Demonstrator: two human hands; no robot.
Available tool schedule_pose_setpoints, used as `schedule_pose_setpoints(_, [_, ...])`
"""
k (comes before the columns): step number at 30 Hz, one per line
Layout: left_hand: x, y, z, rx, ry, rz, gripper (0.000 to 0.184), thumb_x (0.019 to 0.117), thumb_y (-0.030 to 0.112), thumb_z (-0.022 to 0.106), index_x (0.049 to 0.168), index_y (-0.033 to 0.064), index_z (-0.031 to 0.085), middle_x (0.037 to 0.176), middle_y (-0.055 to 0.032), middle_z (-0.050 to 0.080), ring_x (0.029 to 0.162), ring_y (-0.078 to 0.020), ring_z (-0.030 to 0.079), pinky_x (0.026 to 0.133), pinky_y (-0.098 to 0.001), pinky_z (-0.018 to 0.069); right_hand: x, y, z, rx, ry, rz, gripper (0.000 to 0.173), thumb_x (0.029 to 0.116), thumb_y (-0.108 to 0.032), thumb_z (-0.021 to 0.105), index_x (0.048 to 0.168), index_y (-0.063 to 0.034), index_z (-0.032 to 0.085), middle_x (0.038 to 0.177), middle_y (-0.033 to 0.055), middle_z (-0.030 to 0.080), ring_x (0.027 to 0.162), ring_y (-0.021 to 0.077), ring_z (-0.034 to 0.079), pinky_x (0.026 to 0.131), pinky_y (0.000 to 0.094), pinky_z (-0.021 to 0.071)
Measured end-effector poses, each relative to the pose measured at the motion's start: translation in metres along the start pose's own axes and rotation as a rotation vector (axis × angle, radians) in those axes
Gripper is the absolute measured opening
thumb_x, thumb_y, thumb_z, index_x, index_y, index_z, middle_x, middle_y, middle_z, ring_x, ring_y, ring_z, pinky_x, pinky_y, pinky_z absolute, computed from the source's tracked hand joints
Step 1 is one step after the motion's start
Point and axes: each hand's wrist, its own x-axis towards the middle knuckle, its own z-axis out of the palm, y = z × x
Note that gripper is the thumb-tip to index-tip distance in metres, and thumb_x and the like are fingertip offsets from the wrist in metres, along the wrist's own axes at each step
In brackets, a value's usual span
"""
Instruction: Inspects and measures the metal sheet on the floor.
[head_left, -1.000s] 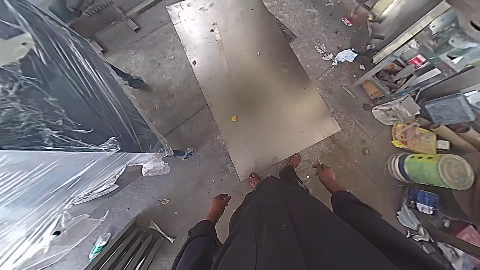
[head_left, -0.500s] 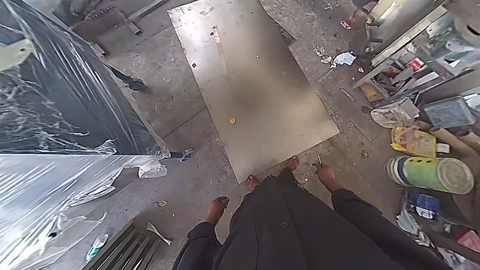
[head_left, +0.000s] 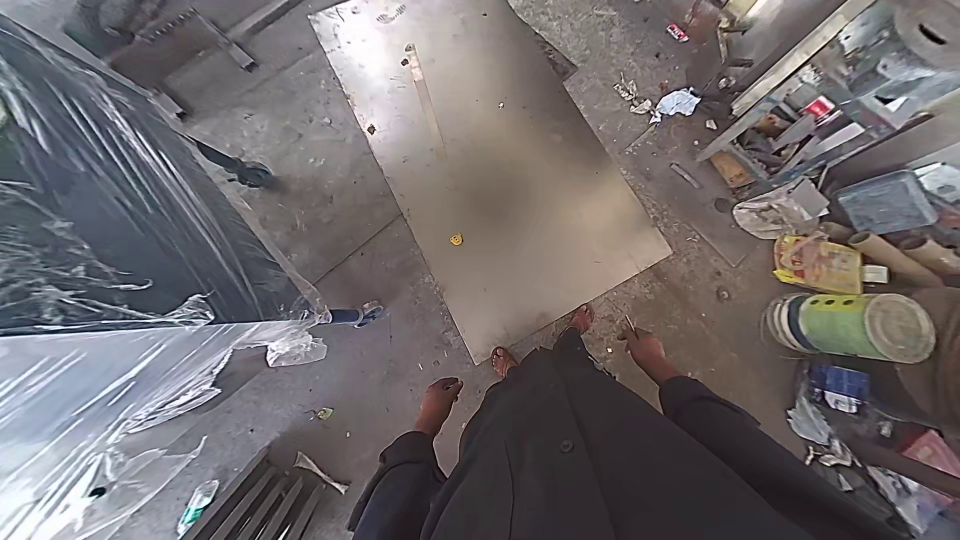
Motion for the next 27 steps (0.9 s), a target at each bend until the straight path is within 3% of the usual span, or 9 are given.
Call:
schedule_pose_setpoints(11, [-0.011,-0.004,-0.008,0.070,0.021,-0.043,0.037,0.1067,0.027,0.060,0.131,-0.0001,0.065,0.120,-0.0207,0.070,0.105,-0.0312,0.069,0.094,-0.0504,0.0537,-0.002,0.003,0.002,0.017,-0.007,-0.007,0.053,0.1124,-0.046,0.033,0.119,-0.0110,0.071,0.099,0.0143,0.072,0.094,0.0312,0.067,0.089,0.0537,0.0493])
schedule_pose_setpoints(16, [-0.017,0.002,-0.007,0.076,0.014,-0.040,0.037,0.1065,0.026,0.060,0.132,-0.0010,0.064,0.121,-0.0214,0.070,0.108,-0.0318,0.069,0.097,-0.0501,0.0526,-0.001,0.002,0.002,0.008,-0.035,-0.008,0.054,0.1127,-0.046,0.031,0.124,-0.0117,0.070,0.107,0.0157,0.072,0.103,0.0328,0.067,0.094,0.0545,0.0485])
schedule_pose_setpoints(27, [-0.018,0.013,-0.001,0.068,0.007,-0.006,0.037,0.1069,0.024,0.059,0.132,-0.0030,0.063,0.124,-0.0231,0.068,0.107,-0.0316,0.069,0.097,-0.0488,0.0527,0.000,0.015,0.003,0.041,-0.042,0.038,0.055,0.1123,-0.048,0.031,0.124,-0.0111,0.069,0.106,0.0156,0.072,0.102,0.0330,0.067,0.093,0.0545,0.0489])
